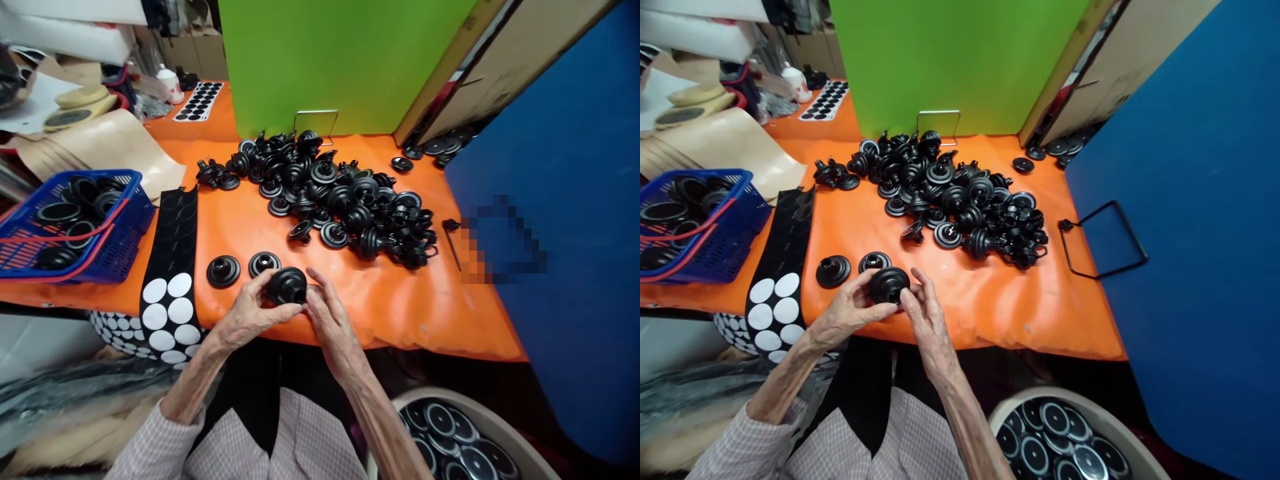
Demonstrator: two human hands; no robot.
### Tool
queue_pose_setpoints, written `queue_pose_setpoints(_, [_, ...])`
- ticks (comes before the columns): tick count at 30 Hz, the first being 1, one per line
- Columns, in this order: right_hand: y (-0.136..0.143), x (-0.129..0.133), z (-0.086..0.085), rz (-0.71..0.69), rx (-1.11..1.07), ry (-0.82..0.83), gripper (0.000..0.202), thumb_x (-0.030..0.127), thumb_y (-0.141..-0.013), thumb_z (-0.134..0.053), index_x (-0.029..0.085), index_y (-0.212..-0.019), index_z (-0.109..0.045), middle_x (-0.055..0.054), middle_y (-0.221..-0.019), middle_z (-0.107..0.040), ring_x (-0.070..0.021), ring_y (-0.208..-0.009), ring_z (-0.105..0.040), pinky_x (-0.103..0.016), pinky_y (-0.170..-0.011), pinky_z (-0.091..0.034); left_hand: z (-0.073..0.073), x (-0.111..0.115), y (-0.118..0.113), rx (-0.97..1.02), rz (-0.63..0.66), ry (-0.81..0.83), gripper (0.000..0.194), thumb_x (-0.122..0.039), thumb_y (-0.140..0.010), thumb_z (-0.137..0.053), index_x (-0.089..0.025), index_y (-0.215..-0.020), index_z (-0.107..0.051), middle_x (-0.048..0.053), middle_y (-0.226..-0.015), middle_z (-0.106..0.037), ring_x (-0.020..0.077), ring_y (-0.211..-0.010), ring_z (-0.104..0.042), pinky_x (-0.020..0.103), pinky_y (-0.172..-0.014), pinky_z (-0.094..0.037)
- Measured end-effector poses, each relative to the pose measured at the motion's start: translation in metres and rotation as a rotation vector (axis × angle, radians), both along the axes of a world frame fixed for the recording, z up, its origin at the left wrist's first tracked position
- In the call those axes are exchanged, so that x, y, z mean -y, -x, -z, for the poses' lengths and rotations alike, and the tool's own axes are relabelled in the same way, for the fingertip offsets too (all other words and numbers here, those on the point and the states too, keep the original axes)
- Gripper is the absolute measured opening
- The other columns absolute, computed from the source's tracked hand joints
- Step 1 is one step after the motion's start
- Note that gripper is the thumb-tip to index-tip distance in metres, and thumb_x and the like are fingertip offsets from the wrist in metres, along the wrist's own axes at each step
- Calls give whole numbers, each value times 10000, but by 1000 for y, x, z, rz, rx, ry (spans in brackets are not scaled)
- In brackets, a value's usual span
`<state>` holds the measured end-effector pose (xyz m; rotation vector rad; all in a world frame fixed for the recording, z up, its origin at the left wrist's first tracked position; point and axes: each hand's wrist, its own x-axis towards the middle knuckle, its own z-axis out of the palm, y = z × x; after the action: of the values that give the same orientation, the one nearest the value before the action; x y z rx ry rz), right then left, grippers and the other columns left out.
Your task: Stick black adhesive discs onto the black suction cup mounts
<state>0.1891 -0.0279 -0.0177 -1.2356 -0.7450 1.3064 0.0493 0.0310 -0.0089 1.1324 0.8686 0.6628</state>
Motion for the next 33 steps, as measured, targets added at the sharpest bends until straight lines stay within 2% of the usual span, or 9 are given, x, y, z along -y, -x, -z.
queue_pose_setpoints(3, [-1,1,-1,-39,-27,-38,392,420,-807,-674,265,-1147,-556,-31,-1175,-646,-192,-1148,-581,-352,-1006,-457,-3,2,-1,-16,12,-81,464,-270,-673,-793,-184,-1084,-594,44,-1071,-643,199,-1007,-604,324,-912,-473])
queue_pose_setpoints(7, [1,4,0,-16,-89,-39,322,424,-820,-663,285,-1079,-535,-18,-1180,-642,-192,-1164,-578,-370,-1027,-445,-1,6,-1,54,-2,-32,396,-279,-703,-774,-177,-1041,-593,42,-1031,-633,193,-972,-600,317,-875,-478])
queue_pose_setpoints(14, [3,5,4,-21,8,-60,333,425,-815,-671,253,-1078,-564,-32,-1141,-645,-186,-1116,-591,-335,-990,-461,0,4,6,-64,46,-209,356,-282,-751,-736,-170,-1074,-638,71,-1108,-630,242,-1116,-550,350,-972,-432])
queue_pose_setpoints(18, [8,4,8,27,105,-83,284,439,-819,-659,243,-1002,-562,-21,-1014,-655,-173,-1004,-616,-309,-903,-506,2,9,5,2,12,-141,372,-307,-779,-711,-170,-1115,-626,74,-1144,-650,240,-1147,-560,358,-1005,-430])
queue_pose_setpoints(22, [8,-2,12,-34,144,-49,350,478,-827,-627,247,-1077,-546,-48,-1069,-647,-197,-1000,-621,-349,-879,-526,8,6,8,22,14,-21,443,-353,-783,-700,-169,-1166,-579,95,-1206,-636,242,-1145,-579,364,-958,-475])
queue_pose_setpoints(24, [0,-14,13,-62,292,-61,415,492,-849,-581,242,-1175,-527,-69,-1088,-633,-211,-971,-623,-389,-870,-525,12,-3,12,-101,-46,-79,501,-392,-757,-716,-169,-1173,-552,98,-1143,-654,237,-1062,-615,359,-890,-499])
queue_pose_setpoints(28, [-22,-61,14,55,824,-225,377,368,-932,-409,230,-1262,-528,-120,-1177,-567,-258,-1072,-548,-490,-959,-441,18,-27,16,-418,-209,-364,507,-450,-746,-703,-178,-1154,-573,72,-980,-668,208,-869,-628,340,-782,-488])
queue_pose_setpoints(31, [-32,-97,15,24,1173,-335,347,219,-901,-404,219,-1189,-597,-145,-1309,-492,-306,-1177,-460,-515,-991,-389,18,-37,13,-490,-293,-508,499,-430,-762,-683,-191,-1190,-592,74,-1020,-629,175,-779,-594,341,-795,-477])
queue_pose_setpoints(33, [-36,-108,14,-43,1320,-315,279,207,-886,-438,199,-1066,-651,-159,-1237,-538,-320,-1113,-495,-493,-939,-415,18,-38,11,-496,-343,-533,516,-400,-751,-694,-188,-1209,-588,79,-1050,-606,154,-724,-569,340,-796,-478])
